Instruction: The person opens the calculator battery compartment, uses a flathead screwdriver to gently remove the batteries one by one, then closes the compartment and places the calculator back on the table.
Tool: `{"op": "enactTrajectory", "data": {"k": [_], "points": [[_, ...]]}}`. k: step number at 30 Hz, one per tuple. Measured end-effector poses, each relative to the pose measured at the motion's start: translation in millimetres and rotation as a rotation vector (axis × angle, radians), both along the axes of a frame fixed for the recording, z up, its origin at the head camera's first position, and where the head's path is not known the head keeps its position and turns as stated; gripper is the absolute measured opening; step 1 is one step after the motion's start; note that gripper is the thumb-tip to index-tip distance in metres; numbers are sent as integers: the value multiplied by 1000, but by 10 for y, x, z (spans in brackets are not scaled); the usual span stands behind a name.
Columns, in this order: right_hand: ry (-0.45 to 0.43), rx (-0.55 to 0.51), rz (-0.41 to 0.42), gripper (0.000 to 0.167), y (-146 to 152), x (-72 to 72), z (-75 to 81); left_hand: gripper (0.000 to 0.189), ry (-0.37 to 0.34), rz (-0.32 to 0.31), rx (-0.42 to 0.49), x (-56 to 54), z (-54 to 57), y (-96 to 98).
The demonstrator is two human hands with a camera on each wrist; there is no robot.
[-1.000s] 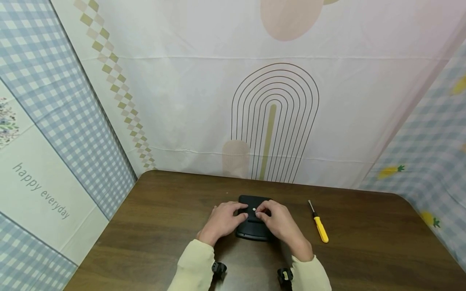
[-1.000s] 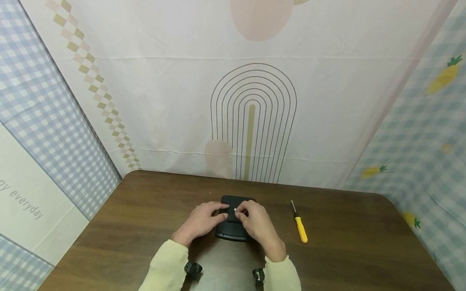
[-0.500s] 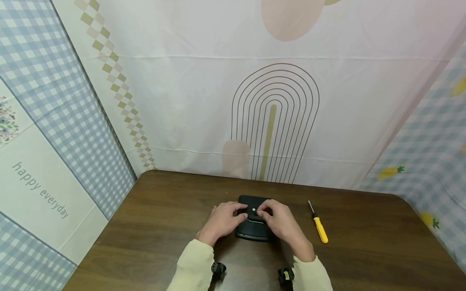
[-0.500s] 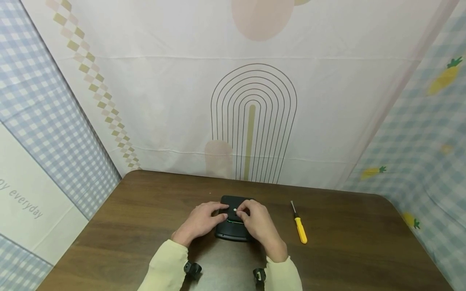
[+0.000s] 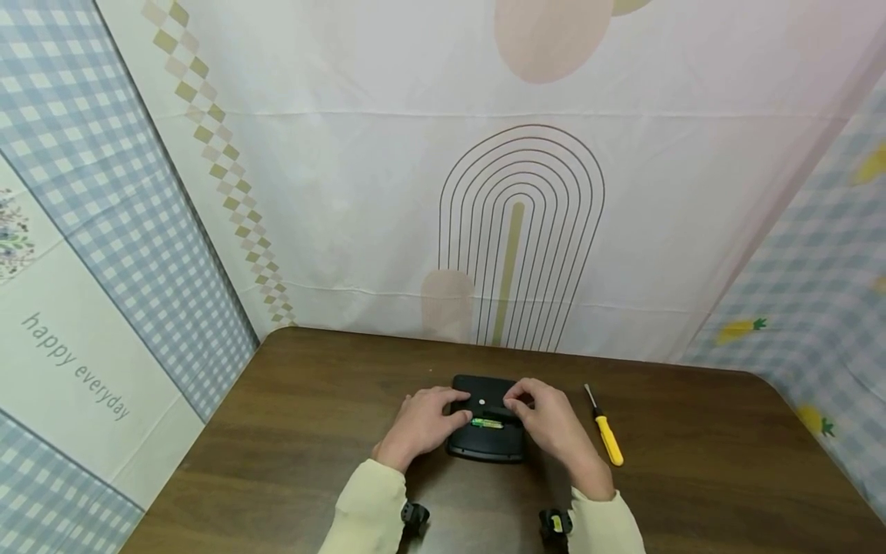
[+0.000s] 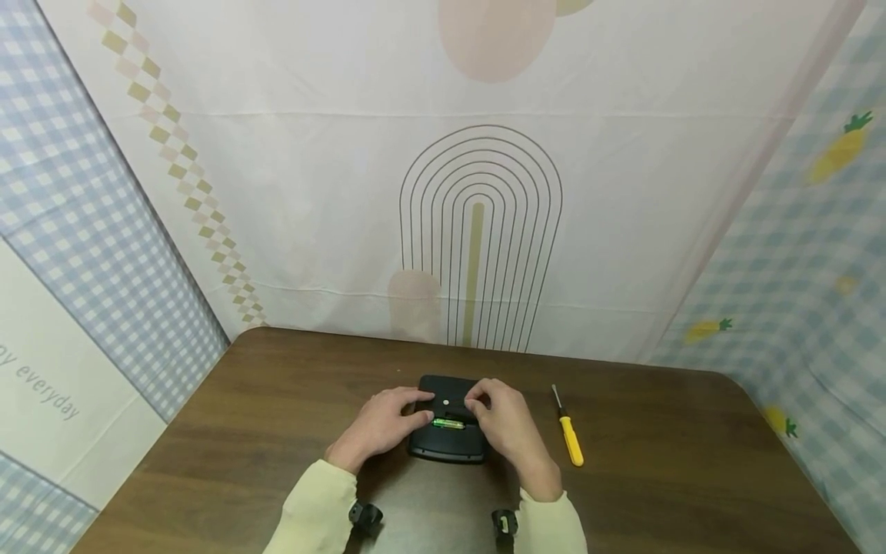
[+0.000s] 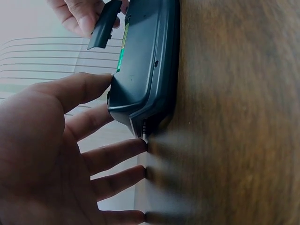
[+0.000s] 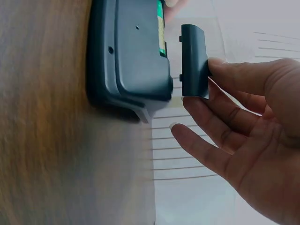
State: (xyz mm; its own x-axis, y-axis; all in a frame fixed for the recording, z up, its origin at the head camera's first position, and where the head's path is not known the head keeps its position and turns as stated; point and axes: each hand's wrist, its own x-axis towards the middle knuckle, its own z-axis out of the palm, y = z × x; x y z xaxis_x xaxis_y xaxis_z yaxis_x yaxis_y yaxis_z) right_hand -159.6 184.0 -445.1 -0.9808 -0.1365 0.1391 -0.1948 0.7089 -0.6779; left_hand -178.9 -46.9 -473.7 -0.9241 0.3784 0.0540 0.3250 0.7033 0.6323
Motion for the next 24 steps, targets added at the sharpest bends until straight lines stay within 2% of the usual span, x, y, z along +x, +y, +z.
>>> {"op": "enactTrajectory", "data": {"k": [24], "points": [[12,30,-21,4,155,-1,32,42,9,4,7,-32,-42,12]]}}
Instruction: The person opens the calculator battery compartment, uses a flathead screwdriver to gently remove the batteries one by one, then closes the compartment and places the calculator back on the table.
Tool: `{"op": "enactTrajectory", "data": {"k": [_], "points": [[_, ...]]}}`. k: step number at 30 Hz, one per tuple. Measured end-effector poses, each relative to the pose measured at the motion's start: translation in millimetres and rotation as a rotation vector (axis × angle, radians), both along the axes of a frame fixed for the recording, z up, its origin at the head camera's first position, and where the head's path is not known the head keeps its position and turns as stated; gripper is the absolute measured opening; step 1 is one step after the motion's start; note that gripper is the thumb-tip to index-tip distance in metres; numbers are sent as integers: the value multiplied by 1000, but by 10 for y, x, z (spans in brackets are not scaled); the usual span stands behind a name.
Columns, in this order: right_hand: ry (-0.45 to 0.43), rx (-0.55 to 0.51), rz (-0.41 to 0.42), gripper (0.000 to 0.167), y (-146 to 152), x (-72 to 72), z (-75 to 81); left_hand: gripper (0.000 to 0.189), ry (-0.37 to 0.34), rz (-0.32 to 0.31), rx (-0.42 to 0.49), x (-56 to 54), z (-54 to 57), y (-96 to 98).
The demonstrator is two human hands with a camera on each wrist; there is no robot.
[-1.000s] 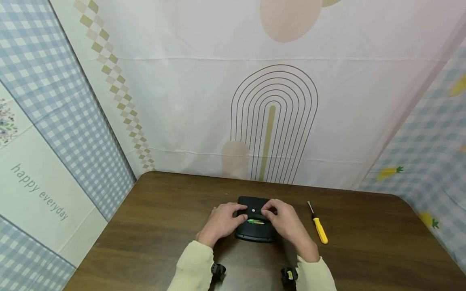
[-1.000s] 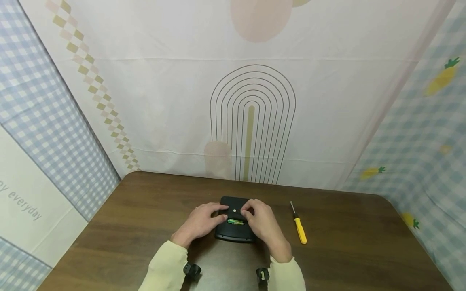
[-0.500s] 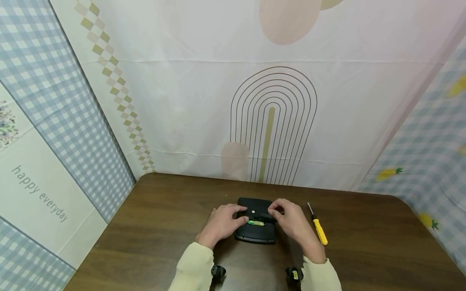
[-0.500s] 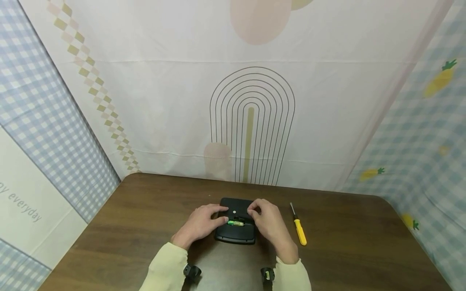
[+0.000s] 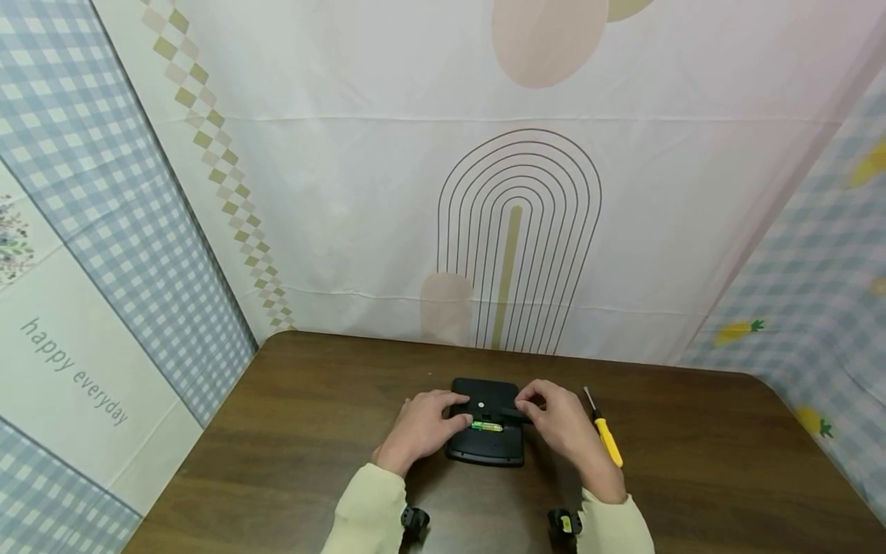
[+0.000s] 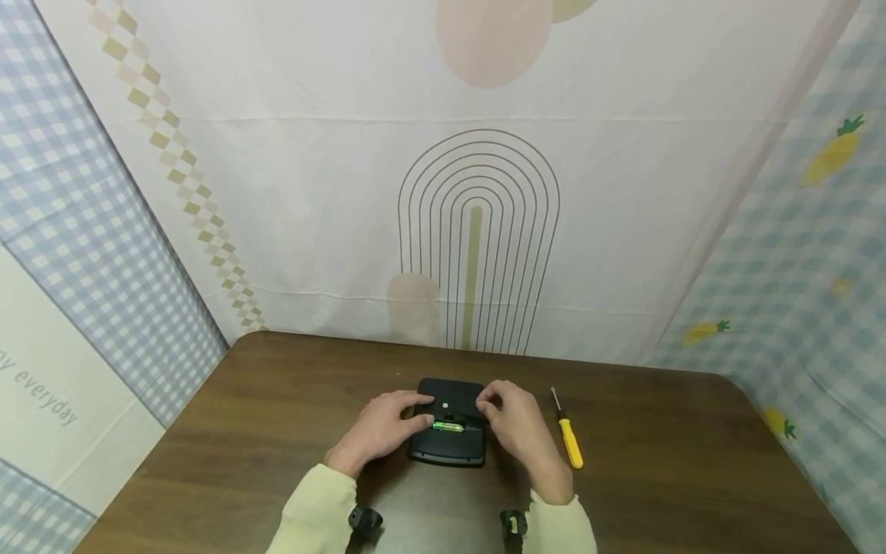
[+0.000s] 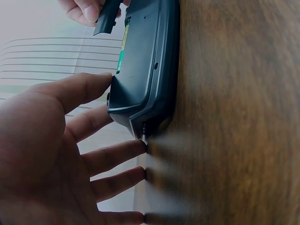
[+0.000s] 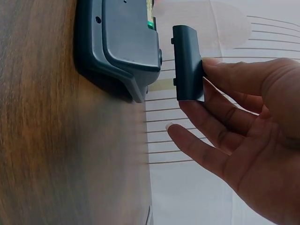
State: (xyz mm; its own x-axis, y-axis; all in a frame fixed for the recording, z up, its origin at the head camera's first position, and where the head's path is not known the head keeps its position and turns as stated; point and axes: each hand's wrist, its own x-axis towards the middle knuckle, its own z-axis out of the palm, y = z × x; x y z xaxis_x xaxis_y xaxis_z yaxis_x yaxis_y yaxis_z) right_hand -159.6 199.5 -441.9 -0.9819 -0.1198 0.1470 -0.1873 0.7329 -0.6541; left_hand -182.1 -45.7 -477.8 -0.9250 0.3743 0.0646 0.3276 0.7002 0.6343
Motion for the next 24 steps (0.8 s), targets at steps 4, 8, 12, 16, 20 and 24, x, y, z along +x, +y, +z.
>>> {"op": "enactTrajectory", "data": {"k": [4,8,12,16,20,24], "points": [[4,11,-2,4,16,-3,-21,41,-1,1,6,4,-7,-3],[-1,25,-6,3,40,-4,-23,41,4,-1,11,8,-6,-5],[-5,33,-15,6,89,-14,-7,41,13,-3,10,10,2,-6],[-12,40,-29,5,159,-16,2,41,12,-5,11,7,8,-2],[-20,51,-24,4,228,-13,-4,41,2,-6,11,12,15,-1],[-38,55,-23,4,270,-12,-13,41,-1,-9,8,20,18,-5]]}}
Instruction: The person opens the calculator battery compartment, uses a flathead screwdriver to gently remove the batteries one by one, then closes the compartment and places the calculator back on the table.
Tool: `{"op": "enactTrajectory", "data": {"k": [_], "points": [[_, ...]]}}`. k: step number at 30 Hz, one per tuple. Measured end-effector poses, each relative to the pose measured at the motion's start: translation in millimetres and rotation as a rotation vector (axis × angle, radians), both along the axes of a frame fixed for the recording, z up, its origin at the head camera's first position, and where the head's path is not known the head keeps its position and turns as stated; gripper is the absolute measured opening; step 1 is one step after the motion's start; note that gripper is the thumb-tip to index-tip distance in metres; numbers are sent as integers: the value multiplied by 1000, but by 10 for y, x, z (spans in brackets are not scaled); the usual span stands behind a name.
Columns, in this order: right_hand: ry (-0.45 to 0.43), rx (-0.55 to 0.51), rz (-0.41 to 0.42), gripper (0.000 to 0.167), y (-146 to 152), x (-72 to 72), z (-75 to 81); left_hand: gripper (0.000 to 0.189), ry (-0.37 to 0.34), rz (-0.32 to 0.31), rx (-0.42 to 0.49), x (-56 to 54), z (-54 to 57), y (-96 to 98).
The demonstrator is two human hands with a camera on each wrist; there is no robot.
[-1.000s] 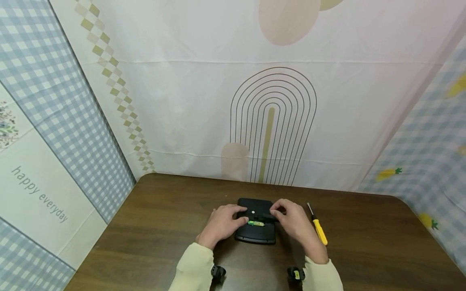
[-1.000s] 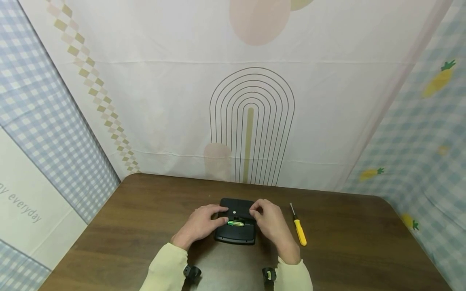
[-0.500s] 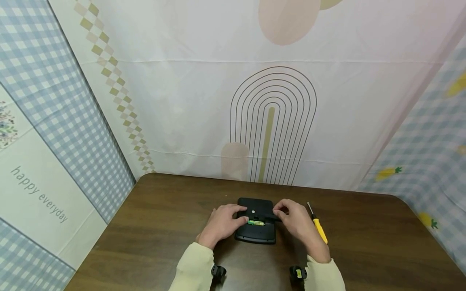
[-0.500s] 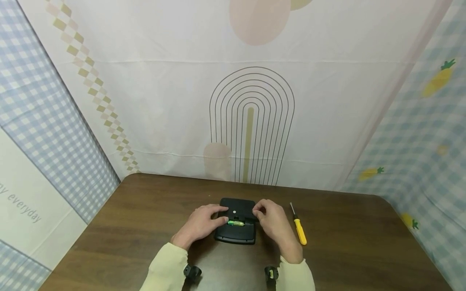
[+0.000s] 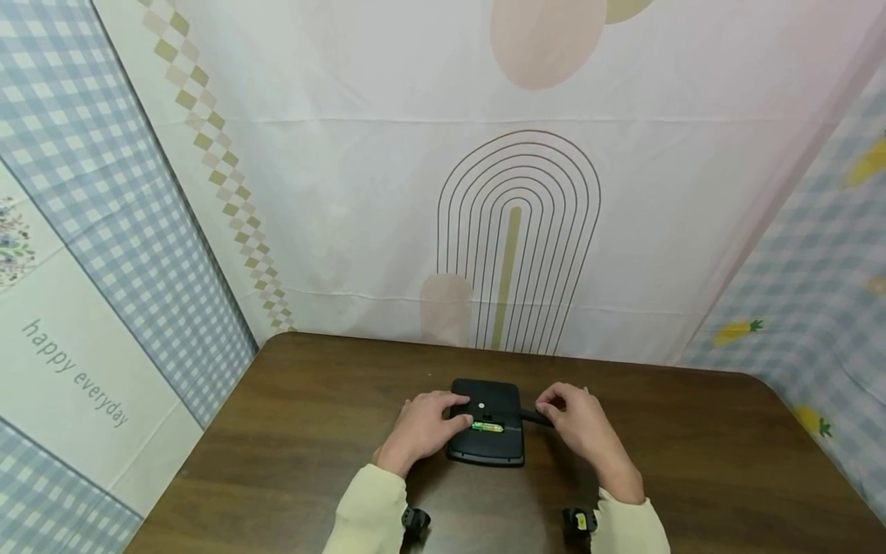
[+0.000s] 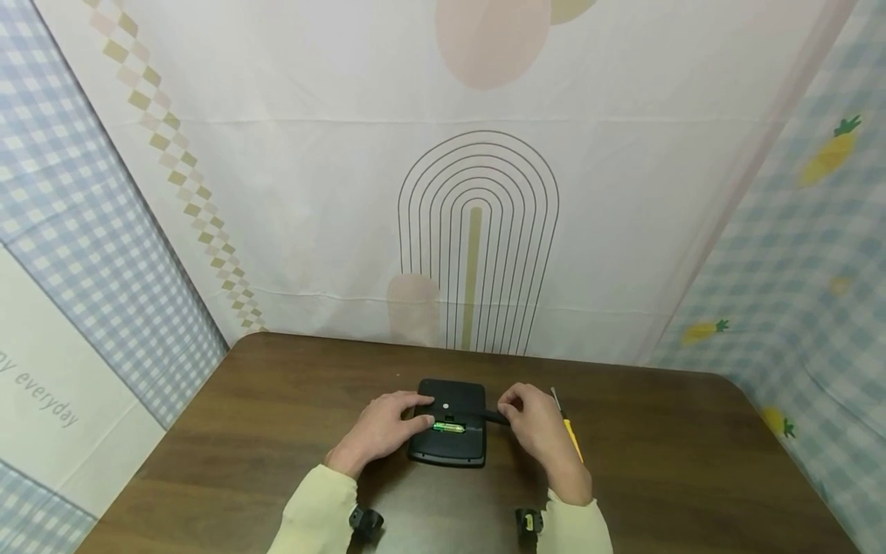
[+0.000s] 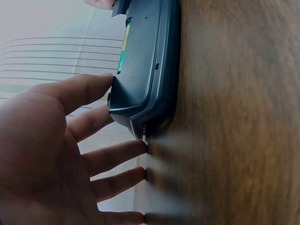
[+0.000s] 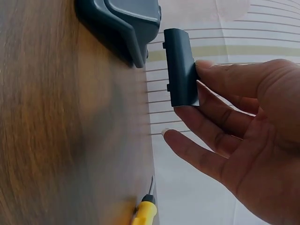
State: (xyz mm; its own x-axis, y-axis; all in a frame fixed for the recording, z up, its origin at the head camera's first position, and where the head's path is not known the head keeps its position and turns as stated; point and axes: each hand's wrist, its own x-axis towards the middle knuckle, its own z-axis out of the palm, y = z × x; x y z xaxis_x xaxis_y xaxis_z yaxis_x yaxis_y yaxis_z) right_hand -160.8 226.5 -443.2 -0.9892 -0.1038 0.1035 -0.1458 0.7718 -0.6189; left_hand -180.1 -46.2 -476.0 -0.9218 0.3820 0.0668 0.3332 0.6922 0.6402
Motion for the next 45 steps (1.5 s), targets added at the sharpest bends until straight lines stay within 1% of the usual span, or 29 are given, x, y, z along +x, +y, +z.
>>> {"op": "enactTrajectory", "data": {"k": [6,10,15,19,27,38,45], "points": [[-39,-6,-14,10,21,0,2,40,-4,-11,3,6,6,-8],[-71,-5,-31,9,32,16,-4,37,-13,-13,8,23,7,-11],[-85,1,-26,9,53,23,-42,36,-14,-10,10,27,-2,-4],[-95,6,-22,6,61,27,-79,36,-20,-6,17,36,-12,-11],[-102,2,-1,8,64,24,-115,37,-25,7,28,21,-11,-22],[-96,25,21,12,96,-7,-187,37,-17,2,30,1,-4,-8],[-100,31,6,13,93,-16,-219,37,-17,5,38,8,-2,-8]]}}
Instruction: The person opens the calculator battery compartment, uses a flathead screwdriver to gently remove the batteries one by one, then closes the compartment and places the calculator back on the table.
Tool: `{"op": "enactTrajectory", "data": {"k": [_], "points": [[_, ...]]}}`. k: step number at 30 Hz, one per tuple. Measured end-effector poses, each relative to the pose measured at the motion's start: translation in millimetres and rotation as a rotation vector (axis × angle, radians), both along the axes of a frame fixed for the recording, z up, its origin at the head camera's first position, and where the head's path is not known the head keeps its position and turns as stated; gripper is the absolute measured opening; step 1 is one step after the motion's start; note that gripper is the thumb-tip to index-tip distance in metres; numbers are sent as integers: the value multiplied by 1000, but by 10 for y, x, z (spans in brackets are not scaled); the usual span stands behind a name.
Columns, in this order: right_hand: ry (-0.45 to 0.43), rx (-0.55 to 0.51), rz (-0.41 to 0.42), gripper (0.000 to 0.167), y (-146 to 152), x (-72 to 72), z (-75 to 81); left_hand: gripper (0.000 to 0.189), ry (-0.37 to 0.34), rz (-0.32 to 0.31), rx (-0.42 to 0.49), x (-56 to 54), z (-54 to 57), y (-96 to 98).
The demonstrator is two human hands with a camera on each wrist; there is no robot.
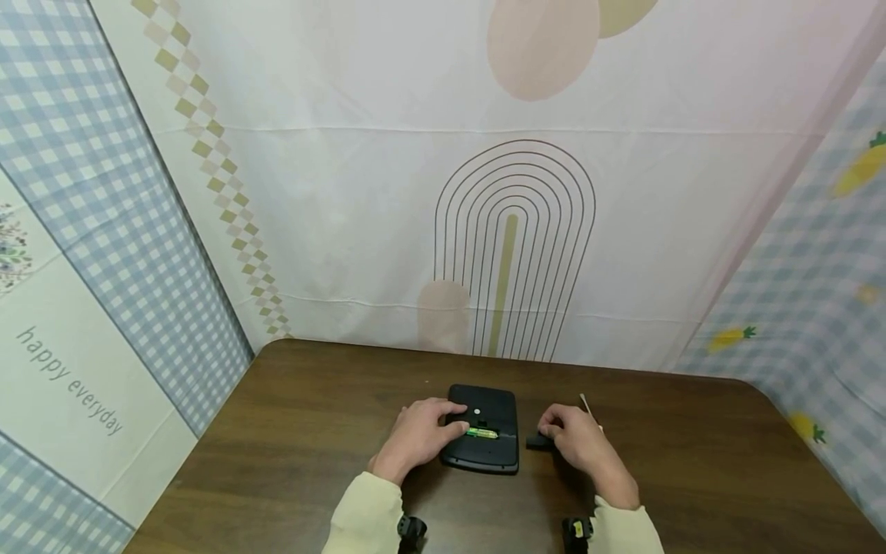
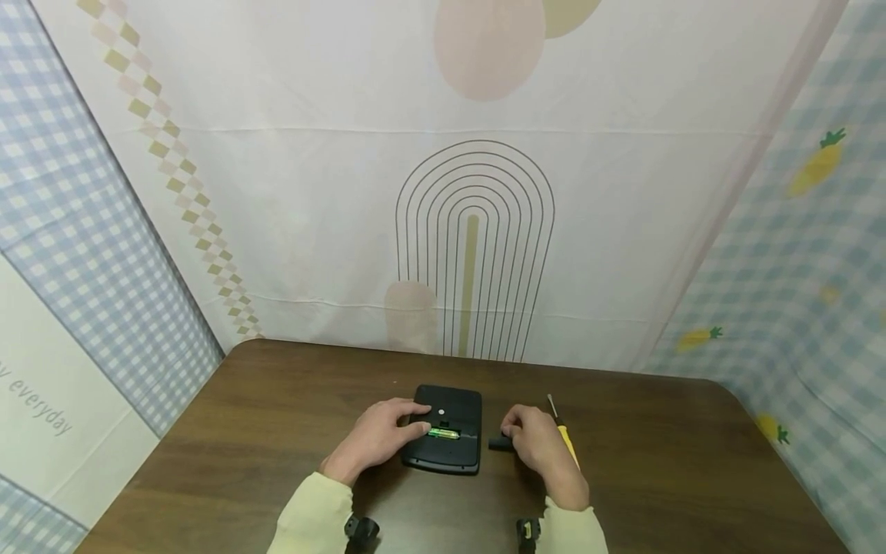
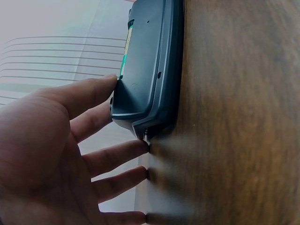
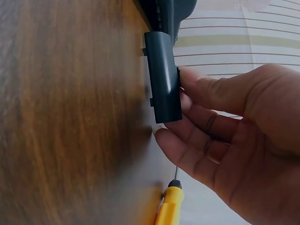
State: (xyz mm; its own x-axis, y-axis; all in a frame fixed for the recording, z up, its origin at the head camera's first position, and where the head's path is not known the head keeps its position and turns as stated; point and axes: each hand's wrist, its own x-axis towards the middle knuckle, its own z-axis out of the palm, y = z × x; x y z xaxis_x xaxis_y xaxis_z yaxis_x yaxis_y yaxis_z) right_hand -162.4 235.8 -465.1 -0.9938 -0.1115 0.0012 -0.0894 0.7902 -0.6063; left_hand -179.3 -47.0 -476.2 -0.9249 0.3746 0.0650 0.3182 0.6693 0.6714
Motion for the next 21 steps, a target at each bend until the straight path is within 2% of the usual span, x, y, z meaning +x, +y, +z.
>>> {"op": "enactTrajectory", "data": {"k": [21], "points": [[-19,8,-16,16,13,-32,-71,39,-1,-1,-1,2,0,5]]}}
